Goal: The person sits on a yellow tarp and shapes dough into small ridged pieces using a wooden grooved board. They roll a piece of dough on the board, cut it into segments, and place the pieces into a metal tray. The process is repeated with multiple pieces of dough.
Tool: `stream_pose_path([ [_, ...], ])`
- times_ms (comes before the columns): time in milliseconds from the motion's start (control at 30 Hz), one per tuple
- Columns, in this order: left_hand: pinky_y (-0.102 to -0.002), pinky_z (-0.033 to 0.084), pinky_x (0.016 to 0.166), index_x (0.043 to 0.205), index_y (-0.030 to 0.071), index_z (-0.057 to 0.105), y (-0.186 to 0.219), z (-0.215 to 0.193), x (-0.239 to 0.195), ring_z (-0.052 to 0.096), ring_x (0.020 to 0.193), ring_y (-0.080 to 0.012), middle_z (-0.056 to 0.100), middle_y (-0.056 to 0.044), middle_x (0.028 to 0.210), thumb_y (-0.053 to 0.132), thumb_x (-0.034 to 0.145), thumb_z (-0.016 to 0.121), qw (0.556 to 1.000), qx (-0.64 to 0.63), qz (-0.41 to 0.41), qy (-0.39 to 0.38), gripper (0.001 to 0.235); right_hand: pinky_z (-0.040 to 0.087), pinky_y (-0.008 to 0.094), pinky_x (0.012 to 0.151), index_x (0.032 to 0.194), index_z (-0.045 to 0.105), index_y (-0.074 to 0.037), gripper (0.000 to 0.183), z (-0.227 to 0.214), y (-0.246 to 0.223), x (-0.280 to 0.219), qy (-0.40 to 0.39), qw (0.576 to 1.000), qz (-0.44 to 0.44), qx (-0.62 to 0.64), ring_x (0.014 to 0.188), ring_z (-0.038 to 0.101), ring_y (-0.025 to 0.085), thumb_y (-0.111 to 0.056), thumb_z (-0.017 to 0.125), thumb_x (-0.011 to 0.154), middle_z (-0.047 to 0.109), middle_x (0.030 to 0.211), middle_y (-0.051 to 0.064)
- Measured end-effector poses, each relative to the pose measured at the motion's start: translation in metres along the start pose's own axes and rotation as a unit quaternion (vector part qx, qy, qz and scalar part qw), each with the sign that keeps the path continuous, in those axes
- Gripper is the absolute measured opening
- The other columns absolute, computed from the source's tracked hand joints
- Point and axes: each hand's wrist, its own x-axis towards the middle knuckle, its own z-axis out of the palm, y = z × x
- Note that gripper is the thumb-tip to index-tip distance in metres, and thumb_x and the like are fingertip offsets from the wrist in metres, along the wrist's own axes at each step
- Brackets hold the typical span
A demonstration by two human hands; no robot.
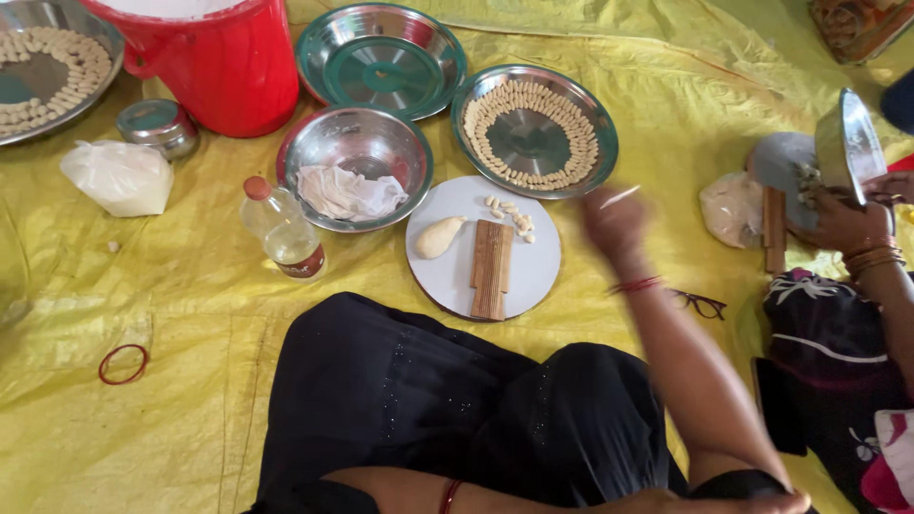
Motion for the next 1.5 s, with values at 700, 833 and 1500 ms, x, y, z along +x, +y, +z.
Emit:
stream_pose_path([
  [700, -0.05, 0.058, 0.079, 0.11, 0.015, 0.069, 0.008, 0.012, 0.083, 0.074, 0.094, -0.0264, 0.076, -0.01, 0.103, 0.032, 0.088, 0.058, 0.892, 0.371, -0.157, -0.206, 0.03, 0.047, 0.029, 0.061, 0.09, 0.062, -0.011, 0.009, -0.055, -0.241, -0.109, 0.312, 0.64, -0.64, 0.289, 0.072, 0.06, 0.015, -0.015, 0.066, 0.083, 0.06, 0.083, -0.001],
  [833, -0.047, 0.059, 0.077, 0.099, 0.011, 0.076, 0.003, 0.012, 0.083, 0.077, 0.09, -0.0255, 0.079, -0.009, 0.097, 0.031, 0.088, 0.059, 0.919, 0.312, -0.142, -0.192, 0.028, 0.05, 0.03, 0.061, 0.092, 0.064, -0.011, 0.008, -0.039, -0.236, -0.109, 0.295, 0.655, -0.635, 0.283, 0.074, 0.063, 0.015, -0.014, 0.069, 0.086, 0.062, 0.081, -0.001],
  [1500, -0.033, 0.057, 0.08, 0.097, 0.006, 0.072, -0.031, -0.078, -0.085, 0.071, 0.081, -0.0177, 0.075, -0.008, 0.083, 0.028, 0.094, 0.074, 0.984, 0.11, -0.135, -0.049, 0.022, 0.058, 0.041, 0.077, 0.108, 0.074, -0.016, 0.041, 0.106, -0.032, -0.008, -0.061, 0.912, 0.141, 0.38, 0.083, 0.073, 0.027, -0.033, 0.089, 0.074, 0.076, 0.081, 0.008],
])
